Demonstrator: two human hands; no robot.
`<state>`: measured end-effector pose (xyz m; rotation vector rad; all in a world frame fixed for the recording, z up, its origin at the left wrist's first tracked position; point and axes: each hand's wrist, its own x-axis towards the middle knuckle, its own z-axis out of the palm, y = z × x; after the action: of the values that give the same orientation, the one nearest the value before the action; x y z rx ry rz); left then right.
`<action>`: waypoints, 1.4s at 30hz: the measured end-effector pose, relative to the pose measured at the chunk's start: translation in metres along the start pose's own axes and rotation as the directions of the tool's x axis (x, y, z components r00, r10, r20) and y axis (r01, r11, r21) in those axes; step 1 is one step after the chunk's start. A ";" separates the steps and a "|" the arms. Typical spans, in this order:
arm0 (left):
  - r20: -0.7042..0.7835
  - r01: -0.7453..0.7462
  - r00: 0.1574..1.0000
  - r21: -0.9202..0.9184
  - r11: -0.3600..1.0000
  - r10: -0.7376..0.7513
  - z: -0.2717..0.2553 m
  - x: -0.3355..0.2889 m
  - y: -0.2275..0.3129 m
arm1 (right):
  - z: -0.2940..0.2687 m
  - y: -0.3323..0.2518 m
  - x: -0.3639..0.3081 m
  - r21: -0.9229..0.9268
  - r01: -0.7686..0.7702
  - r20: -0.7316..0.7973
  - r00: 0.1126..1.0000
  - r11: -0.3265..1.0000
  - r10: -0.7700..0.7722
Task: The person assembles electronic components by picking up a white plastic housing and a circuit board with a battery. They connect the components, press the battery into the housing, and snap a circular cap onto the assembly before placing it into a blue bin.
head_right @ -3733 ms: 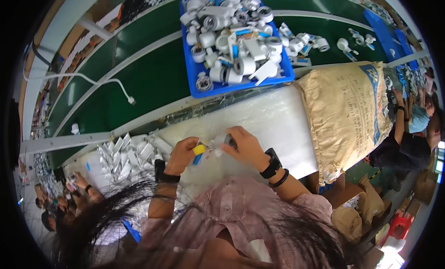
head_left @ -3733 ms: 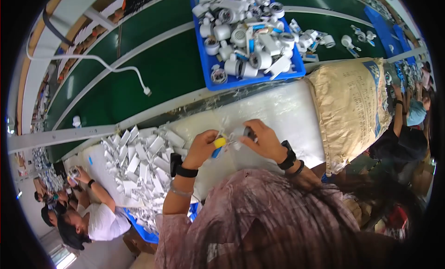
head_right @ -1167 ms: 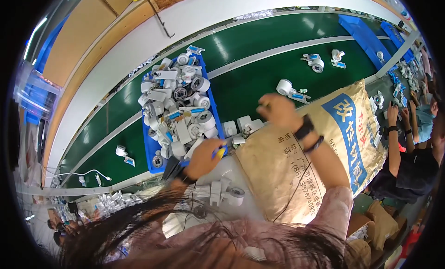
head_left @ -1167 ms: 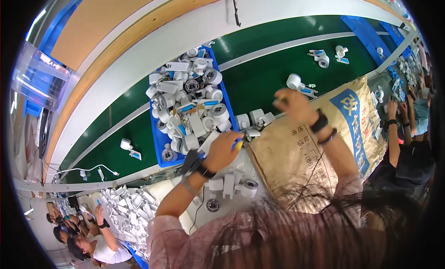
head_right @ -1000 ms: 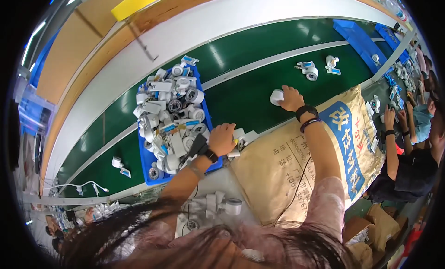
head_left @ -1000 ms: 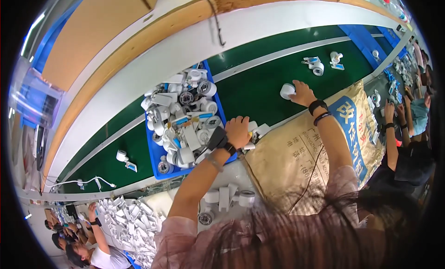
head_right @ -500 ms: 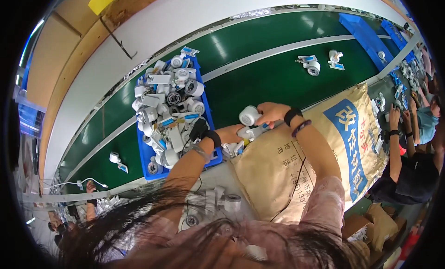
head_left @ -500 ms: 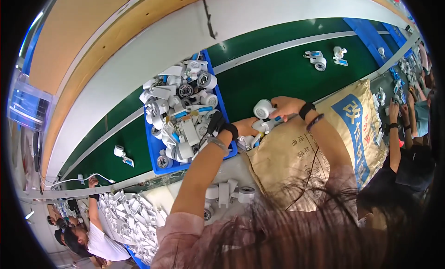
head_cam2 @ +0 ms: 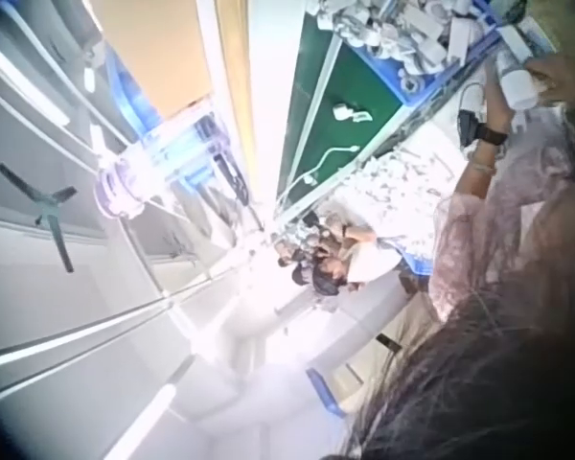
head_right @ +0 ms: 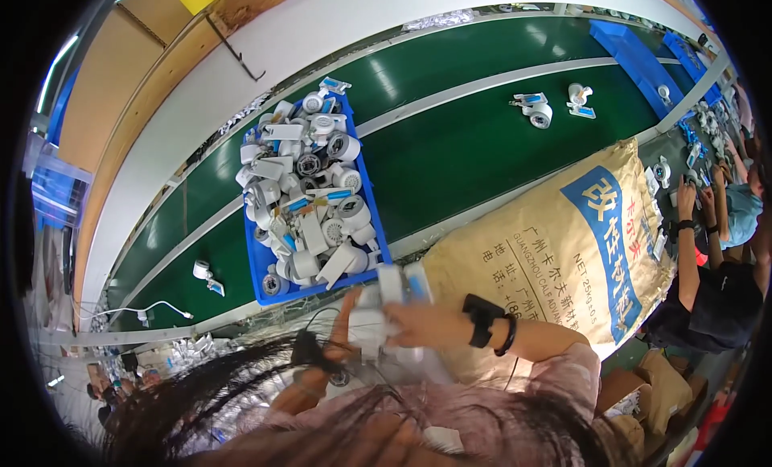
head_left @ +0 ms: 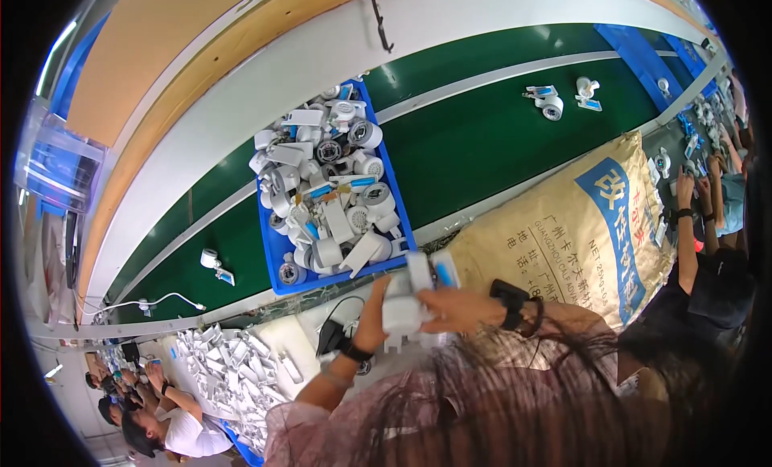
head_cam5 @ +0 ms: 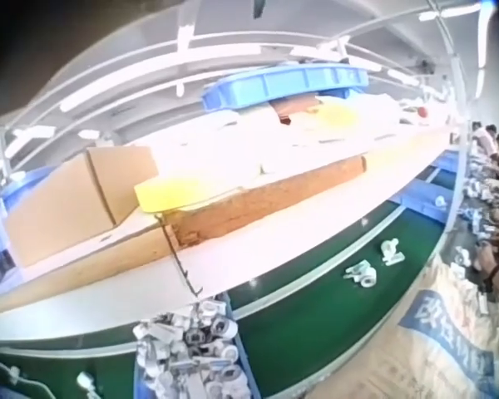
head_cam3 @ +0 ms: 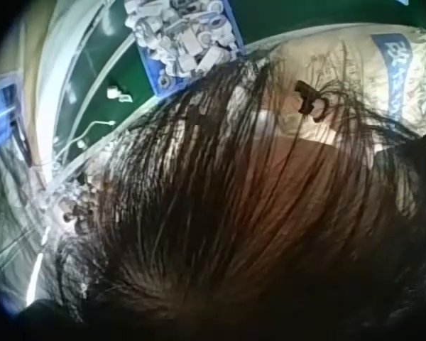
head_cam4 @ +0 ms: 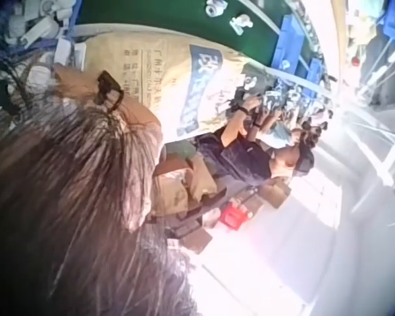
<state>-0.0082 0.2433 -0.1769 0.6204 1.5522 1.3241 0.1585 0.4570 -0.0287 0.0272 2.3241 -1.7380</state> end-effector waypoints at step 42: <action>-0.354 0.432 0.895 0.842 0.324 -0.272 -0.048 -0.079 0.050 | -0.432 0.200 -0.026 -0.102 -0.816 -0.804 0.405 0.569 0.436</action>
<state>-0.0292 0.1693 -0.1058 0.7559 2.3604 0.0284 0.1381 0.9280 -0.0979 1.5890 2.5509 -0.6996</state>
